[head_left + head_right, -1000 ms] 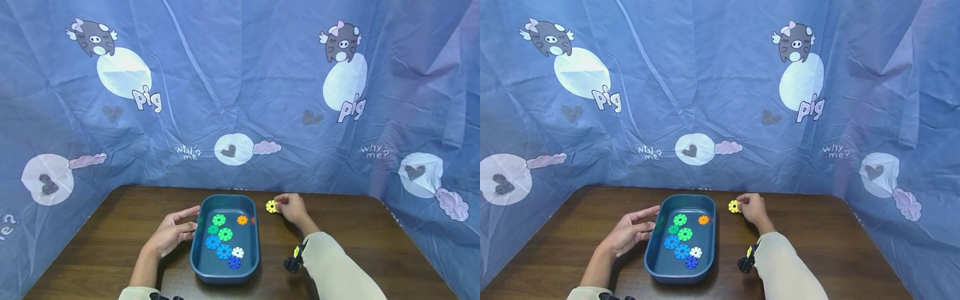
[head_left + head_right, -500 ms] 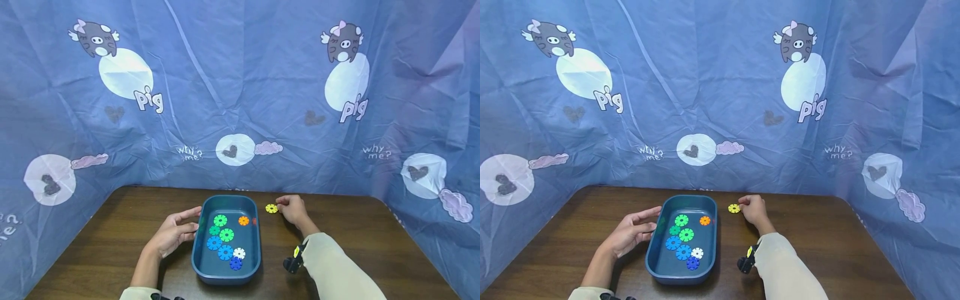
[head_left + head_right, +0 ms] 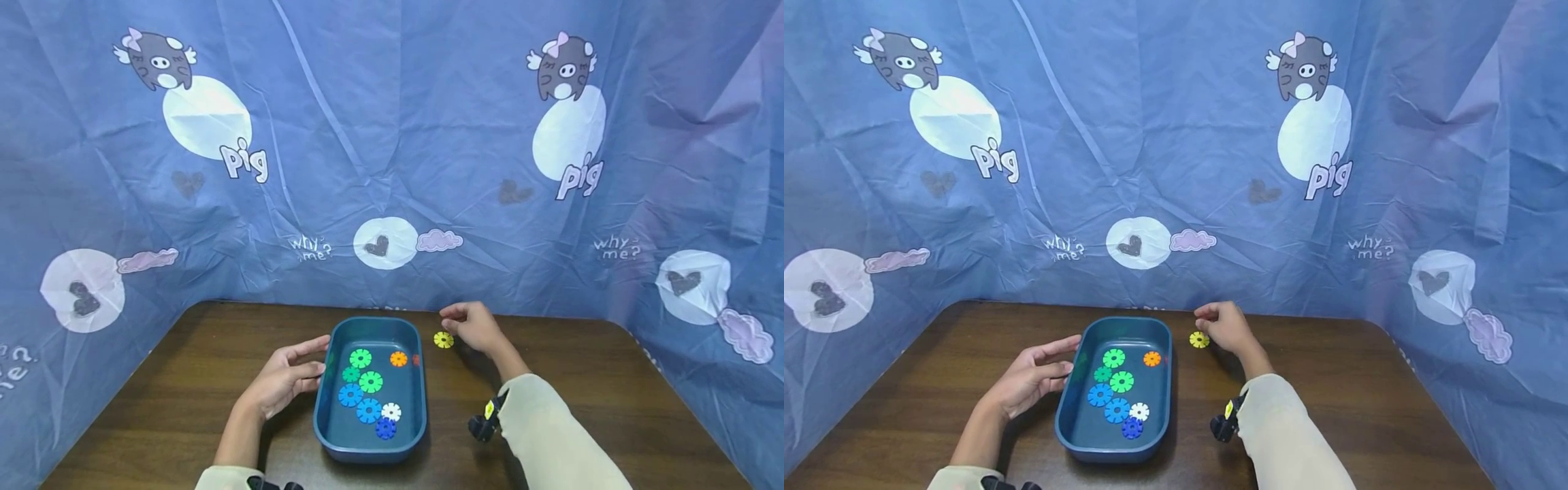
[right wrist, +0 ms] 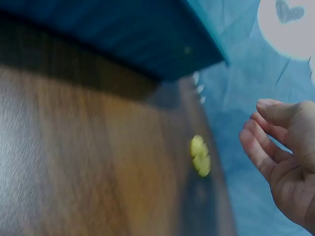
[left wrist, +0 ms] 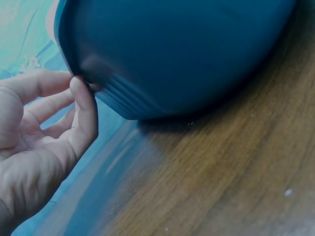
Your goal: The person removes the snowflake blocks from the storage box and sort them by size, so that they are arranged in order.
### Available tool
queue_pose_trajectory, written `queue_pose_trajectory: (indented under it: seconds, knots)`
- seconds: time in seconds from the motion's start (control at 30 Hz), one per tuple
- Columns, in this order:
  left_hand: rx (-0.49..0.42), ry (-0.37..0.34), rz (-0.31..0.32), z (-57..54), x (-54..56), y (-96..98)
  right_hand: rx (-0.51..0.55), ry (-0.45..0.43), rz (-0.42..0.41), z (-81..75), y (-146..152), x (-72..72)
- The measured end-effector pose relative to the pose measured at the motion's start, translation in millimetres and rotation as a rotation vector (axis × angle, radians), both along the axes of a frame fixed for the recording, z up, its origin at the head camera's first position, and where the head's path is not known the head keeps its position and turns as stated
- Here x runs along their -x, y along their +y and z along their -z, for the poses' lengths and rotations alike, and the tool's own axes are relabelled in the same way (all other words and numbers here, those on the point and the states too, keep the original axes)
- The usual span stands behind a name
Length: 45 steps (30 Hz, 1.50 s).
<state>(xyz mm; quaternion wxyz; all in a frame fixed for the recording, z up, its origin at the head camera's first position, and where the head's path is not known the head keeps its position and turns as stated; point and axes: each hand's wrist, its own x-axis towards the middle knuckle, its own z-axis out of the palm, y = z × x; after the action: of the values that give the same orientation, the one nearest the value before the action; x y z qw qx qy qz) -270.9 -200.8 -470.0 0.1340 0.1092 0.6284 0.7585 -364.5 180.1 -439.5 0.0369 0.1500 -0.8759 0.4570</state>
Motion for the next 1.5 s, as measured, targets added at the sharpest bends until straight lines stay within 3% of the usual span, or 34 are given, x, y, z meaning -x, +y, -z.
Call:
queue_pose_trajectory:
  seconds: [0.2,0.47,0.93,1.3,1.5]
  knots:
    - [-0.005,0.005,0.001,-0.1,0.7,1.2,-0.038,0.025,-0.117,-25.2,-20,-6.5]
    - [-0.005,0.001,-0.002,0.2,-0.1,0.9,-0.173,0.083,-0.232,-36.4,-51,-19.7]
    - [-0.001,0.001,0.002,-0.9,-0.8,0.7,-0.372,0.166,-0.486,-34.8,-96,-37.6]
    - [-0.014,0.009,0.009,-0.6,0.2,0.9,-0.616,0.102,-0.609,-27.8,-115,-40.8]
    - [-0.023,0.011,0.009,-0.4,-0.1,0.1,-0.717,0.067,-0.626,-21.1,-124,-44.0]
